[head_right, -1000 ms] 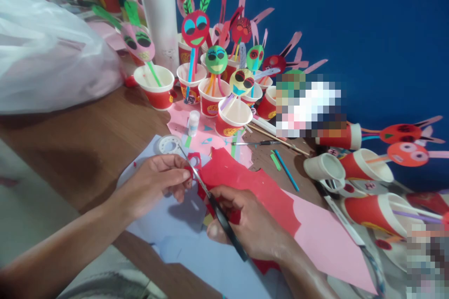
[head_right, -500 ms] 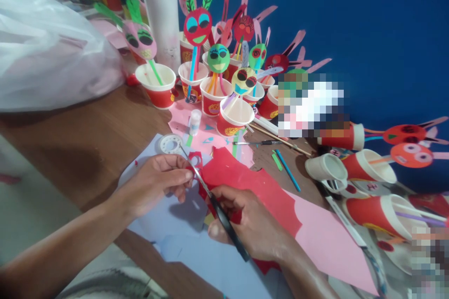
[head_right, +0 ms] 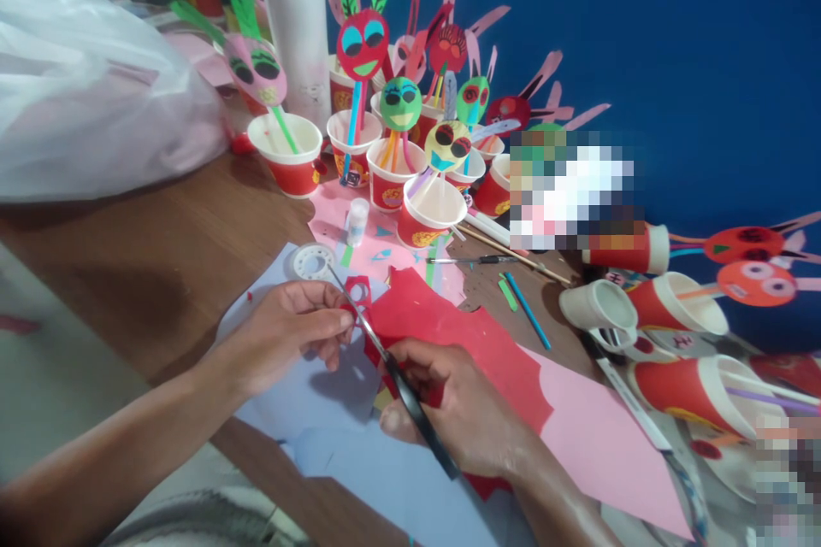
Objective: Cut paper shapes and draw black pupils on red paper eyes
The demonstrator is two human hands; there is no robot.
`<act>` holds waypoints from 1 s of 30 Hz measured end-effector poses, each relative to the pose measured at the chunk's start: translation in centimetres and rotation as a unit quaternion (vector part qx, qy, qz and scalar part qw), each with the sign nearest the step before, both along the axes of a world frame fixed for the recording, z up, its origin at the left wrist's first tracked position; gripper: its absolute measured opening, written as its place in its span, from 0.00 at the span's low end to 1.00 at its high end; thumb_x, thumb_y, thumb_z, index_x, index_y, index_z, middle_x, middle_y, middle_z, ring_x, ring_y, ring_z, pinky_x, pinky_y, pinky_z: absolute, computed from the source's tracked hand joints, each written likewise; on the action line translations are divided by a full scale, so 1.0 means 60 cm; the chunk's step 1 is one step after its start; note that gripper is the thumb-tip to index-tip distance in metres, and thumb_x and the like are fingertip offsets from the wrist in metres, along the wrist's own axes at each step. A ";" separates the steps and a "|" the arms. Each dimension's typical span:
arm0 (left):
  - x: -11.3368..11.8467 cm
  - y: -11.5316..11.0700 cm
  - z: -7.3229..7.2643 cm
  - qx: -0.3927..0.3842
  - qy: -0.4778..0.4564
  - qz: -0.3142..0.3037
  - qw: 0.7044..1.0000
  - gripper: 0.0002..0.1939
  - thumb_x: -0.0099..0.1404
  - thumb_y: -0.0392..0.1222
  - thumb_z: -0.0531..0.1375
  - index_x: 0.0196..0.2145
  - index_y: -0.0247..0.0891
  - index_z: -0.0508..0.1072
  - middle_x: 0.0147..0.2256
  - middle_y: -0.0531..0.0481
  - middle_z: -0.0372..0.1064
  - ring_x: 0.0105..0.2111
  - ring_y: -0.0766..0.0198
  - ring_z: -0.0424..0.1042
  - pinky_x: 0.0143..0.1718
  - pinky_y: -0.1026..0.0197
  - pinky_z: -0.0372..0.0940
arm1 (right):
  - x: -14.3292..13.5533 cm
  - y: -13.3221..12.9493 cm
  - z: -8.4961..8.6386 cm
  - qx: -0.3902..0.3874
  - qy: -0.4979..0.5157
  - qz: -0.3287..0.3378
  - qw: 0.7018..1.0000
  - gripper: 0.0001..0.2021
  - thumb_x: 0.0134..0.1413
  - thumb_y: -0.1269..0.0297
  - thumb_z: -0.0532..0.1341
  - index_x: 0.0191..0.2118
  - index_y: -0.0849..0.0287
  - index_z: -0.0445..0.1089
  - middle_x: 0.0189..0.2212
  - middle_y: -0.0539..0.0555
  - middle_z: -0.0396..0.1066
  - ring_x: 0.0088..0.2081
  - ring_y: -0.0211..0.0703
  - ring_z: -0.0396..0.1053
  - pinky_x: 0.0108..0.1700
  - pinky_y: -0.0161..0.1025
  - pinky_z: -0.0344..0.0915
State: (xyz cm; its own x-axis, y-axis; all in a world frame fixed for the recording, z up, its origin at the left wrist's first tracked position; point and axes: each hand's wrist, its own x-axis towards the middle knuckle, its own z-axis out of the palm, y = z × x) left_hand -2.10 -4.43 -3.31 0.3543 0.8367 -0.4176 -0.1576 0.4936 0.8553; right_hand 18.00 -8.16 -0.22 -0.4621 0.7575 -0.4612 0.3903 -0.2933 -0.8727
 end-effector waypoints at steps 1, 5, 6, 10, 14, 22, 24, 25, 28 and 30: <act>0.000 0.000 0.000 -0.001 -0.001 0.000 1.000 0.06 0.50 0.39 0.61 0.21 0.35 0.68 0.19 0.55 0.68 0.14 0.72 0.66 0.17 0.69 0.50 | 0.000 0.000 0.000 -0.002 0.001 -0.003 1.000 0.15 0.44 0.54 0.65 0.32 0.61 0.67 0.22 0.46 0.61 0.23 0.33 0.55 0.25 0.30 0.55; 0.001 0.000 0.003 -0.009 -0.012 -0.001 1.000 0.06 0.50 0.38 0.61 0.21 0.35 0.68 0.19 0.55 0.68 0.14 0.72 0.66 0.16 0.70 0.50 | 0.000 0.000 -0.001 -0.003 -0.003 -0.009 1.000 0.16 0.44 0.53 0.66 0.31 0.61 0.67 0.21 0.46 0.59 0.22 0.32 0.53 0.24 0.30 0.54; 0.001 0.000 0.003 -0.010 -0.015 0.002 1.000 0.06 0.50 0.38 0.61 0.21 0.35 0.68 0.19 0.55 0.68 0.14 0.72 0.66 0.16 0.70 0.51 | 0.000 0.000 0.000 -0.003 -0.005 -0.010 1.000 0.17 0.44 0.52 0.66 0.31 0.61 0.68 0.21 0.46 0.59 0.22 0.32 0.53 0.23 0.30 0.54; 0.001 0.000 0.004 -0.009 -0.025 0.007 1.000 0.06 0.50 0.39 0.61 0.21 0.34 0.69 0.20 0.53 0.69 0.14 0.72 0.66 0.16 0.69 0.53 | 0.003 0.001 0.000 -0.011 0.002 -0.018 1.000 0.19 0.42 0.49 0.66 0.32 0.61 0.67 0.20 0.46 0.60 0.22 0.33 0.54 0.23 0.30 0.54; 0.001 0.001 0.004 -0.017 -0.051 0.019 0.998 0.08 0.51 0.42 0.62 0.21 0.35 0.71 0.21 0.53 0.69 0.15 0.71 0.64 0.18 0.66 0.61 | 0.008 0.002 -0.004 -0.002 0.022 -0.048 0.999 0.22 0.42 0.46 0.66 0.34 0.60 0.65 0.20 0.45 0.60 0.21 0.33 0.55 0.24 0.30 0.54; 0.003 0.003 0.005 -0.013 -0.057 0.061 0.996 0.06 0.49 0.39 0.63 0.24 0.35 0.71 0.16 0.59 0.59 0.17 0.70 0.63 0.22 0.65 0.61 | 0.003 0.000 -0.010 0.012 0.031 -0.053 0.998 0.25 0.42 0.43 0.65 0.36 0.61 0.66 0.19 0.46 0.60 0.21 0.33 0.55 0.23 0.31 0.55; 0.002 0.003 0.004 -0.014 -0.072 0.065 0.995 0.06 0.48 0.38 0.64 0.25 0.35 0.72 0.18 0.58 0.62 0.18 0.70 0.64 0.23 0.64 0.62 | 0.002 0.000 -0.011 0.017 0.029 -0.051 0.998 0.25 0.42 0.42 0.65 0.35 0.61 0.66 0.20 0.46 0.60 0.21 0.33 0.55 0.22 0.31 0.55; 0.002 0.003 0.003 -0.014 -0.078 0.067 0.995 0.05 0.49 0.38 0.64 0.25 0.34 0.72 0.18 0.58 0.62 0.18 0.71 0.63 0.23 0.65 0.62 | 0.002 0.000 -0.012 0.021 0.028 -0.050 0.998 0.25 0.42 0.42 0.65 0.34 0.61 0.66 0.20 0.46 0.60 0.21 0.33 0.55 0.22 0.31 0.55; 0.002 0.003 0.000 -0.016 -0.100 0.071 0.992 0.05 0.50 0.38 0.64 0.23 0.33 0.72 0.19 0.56 0.63 0.17 0.72 0.61 0.21 0.65 0.63 | 0.004 -0.001 -0.017 0.023 0.037 -0.049 0.998 0.24 0.44 0.43 0.64 0.36 0.61 0.66 0.20 0.46 0.60 0.21 0.33 0.55 0.22 0.31 0.55; 0.002 0.003 -0.002 -0.020 -0.110 0.074 0.991 0.06 0.51 0.38 0.64 0.23 0.33 0.72 0.20 0.54 0.66 0.17 0.72 0.61 0.21 0.64 0.64 | 0.005 -0.001 -0.021 0.017 0.042 -0.050 0.998 0.25 0.44 0.43 0.64 0.39 0.61 0.67 0.20 0.46 0.60 0.21 0.33 0.56 0.22 0.30 0.56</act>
State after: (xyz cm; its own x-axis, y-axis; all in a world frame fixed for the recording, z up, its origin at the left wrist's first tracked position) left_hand -1.97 -4.27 -3.42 0.3154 0.8706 -0.3776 -0.4113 0.4840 0.7724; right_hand 18.28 -8.24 -1.46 -0.4188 0.8166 -0.3972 0.2852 -0.2970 -0.9113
